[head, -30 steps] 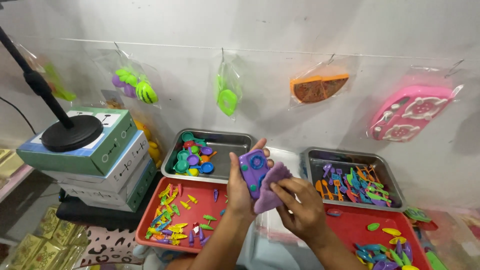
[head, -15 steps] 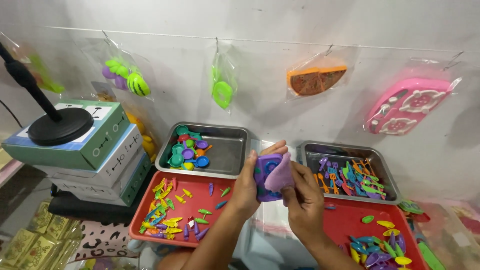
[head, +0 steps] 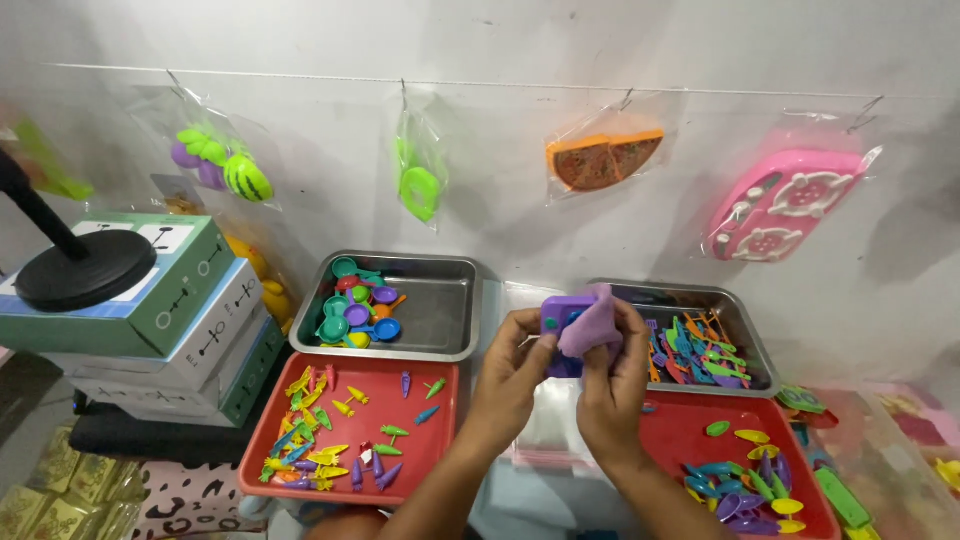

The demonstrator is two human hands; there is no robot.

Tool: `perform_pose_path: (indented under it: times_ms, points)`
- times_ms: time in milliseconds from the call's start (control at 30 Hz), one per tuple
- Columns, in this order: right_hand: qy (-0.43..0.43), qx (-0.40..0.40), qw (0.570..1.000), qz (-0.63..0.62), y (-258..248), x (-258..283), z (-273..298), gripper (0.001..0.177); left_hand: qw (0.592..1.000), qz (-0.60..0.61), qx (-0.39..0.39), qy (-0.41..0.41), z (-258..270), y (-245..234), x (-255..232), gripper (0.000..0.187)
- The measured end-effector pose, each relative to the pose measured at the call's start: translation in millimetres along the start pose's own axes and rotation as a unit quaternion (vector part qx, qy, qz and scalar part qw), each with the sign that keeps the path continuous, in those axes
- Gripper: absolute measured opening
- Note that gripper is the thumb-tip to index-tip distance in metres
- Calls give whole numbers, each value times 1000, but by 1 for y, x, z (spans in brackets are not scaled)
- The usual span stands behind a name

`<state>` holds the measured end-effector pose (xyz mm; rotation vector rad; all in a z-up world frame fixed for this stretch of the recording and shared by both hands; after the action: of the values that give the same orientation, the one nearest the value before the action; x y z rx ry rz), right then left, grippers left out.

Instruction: Cleaning and sorting small plastic toy components using a cloth and trays.

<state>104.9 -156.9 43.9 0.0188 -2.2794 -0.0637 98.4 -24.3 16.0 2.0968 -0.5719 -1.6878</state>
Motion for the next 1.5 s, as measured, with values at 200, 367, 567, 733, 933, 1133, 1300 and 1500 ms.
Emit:
perform_pose_path:
  times_ms: [200,367,567,733,933,1133,1300,1500]
  points:
    - [-30,55,997,-49,-7,2,-13,43,978,-189,-5,92,0,-3,-38,35]
    - [-38,108,992,-44,-15,-6,-16,40,963,-240,-15,122,-1,-6,-44,31]
    - [-26,137,990,18,-10,-7,-17,38,924,-350,31,150,1,4,-57,26]
    - [18,174,984,41,1,-6,-16,40,896,-422,58,128,1,6,-49,21]
    - [19,7,1000,-22,-25,-32,-9,22,991,-119,-53,14,-9,-24,22,54]
    - [-14,28,999,-31,-12,5,-10,22,997,-23,-55,38,-11,-31,18,40]
    - [25,107,990,-86,-2,2,-18,7,968,-229,37,92,-3,-15,-37,25]
    - [79,16,995,-63,-29,-27,-12,16,972,-200,99,73,-4,-10,-35,24]
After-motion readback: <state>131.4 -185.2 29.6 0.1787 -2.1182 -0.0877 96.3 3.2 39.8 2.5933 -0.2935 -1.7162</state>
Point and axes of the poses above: each hand's wrist, its own z-axis away from the middle knuckle, its own y-axis out of the palm, x = y × z, the point moved 10 cm from there along -z, towards the middle knuckle, and after that the axes turned 3 degrees about -y, right-handed, at the moved point
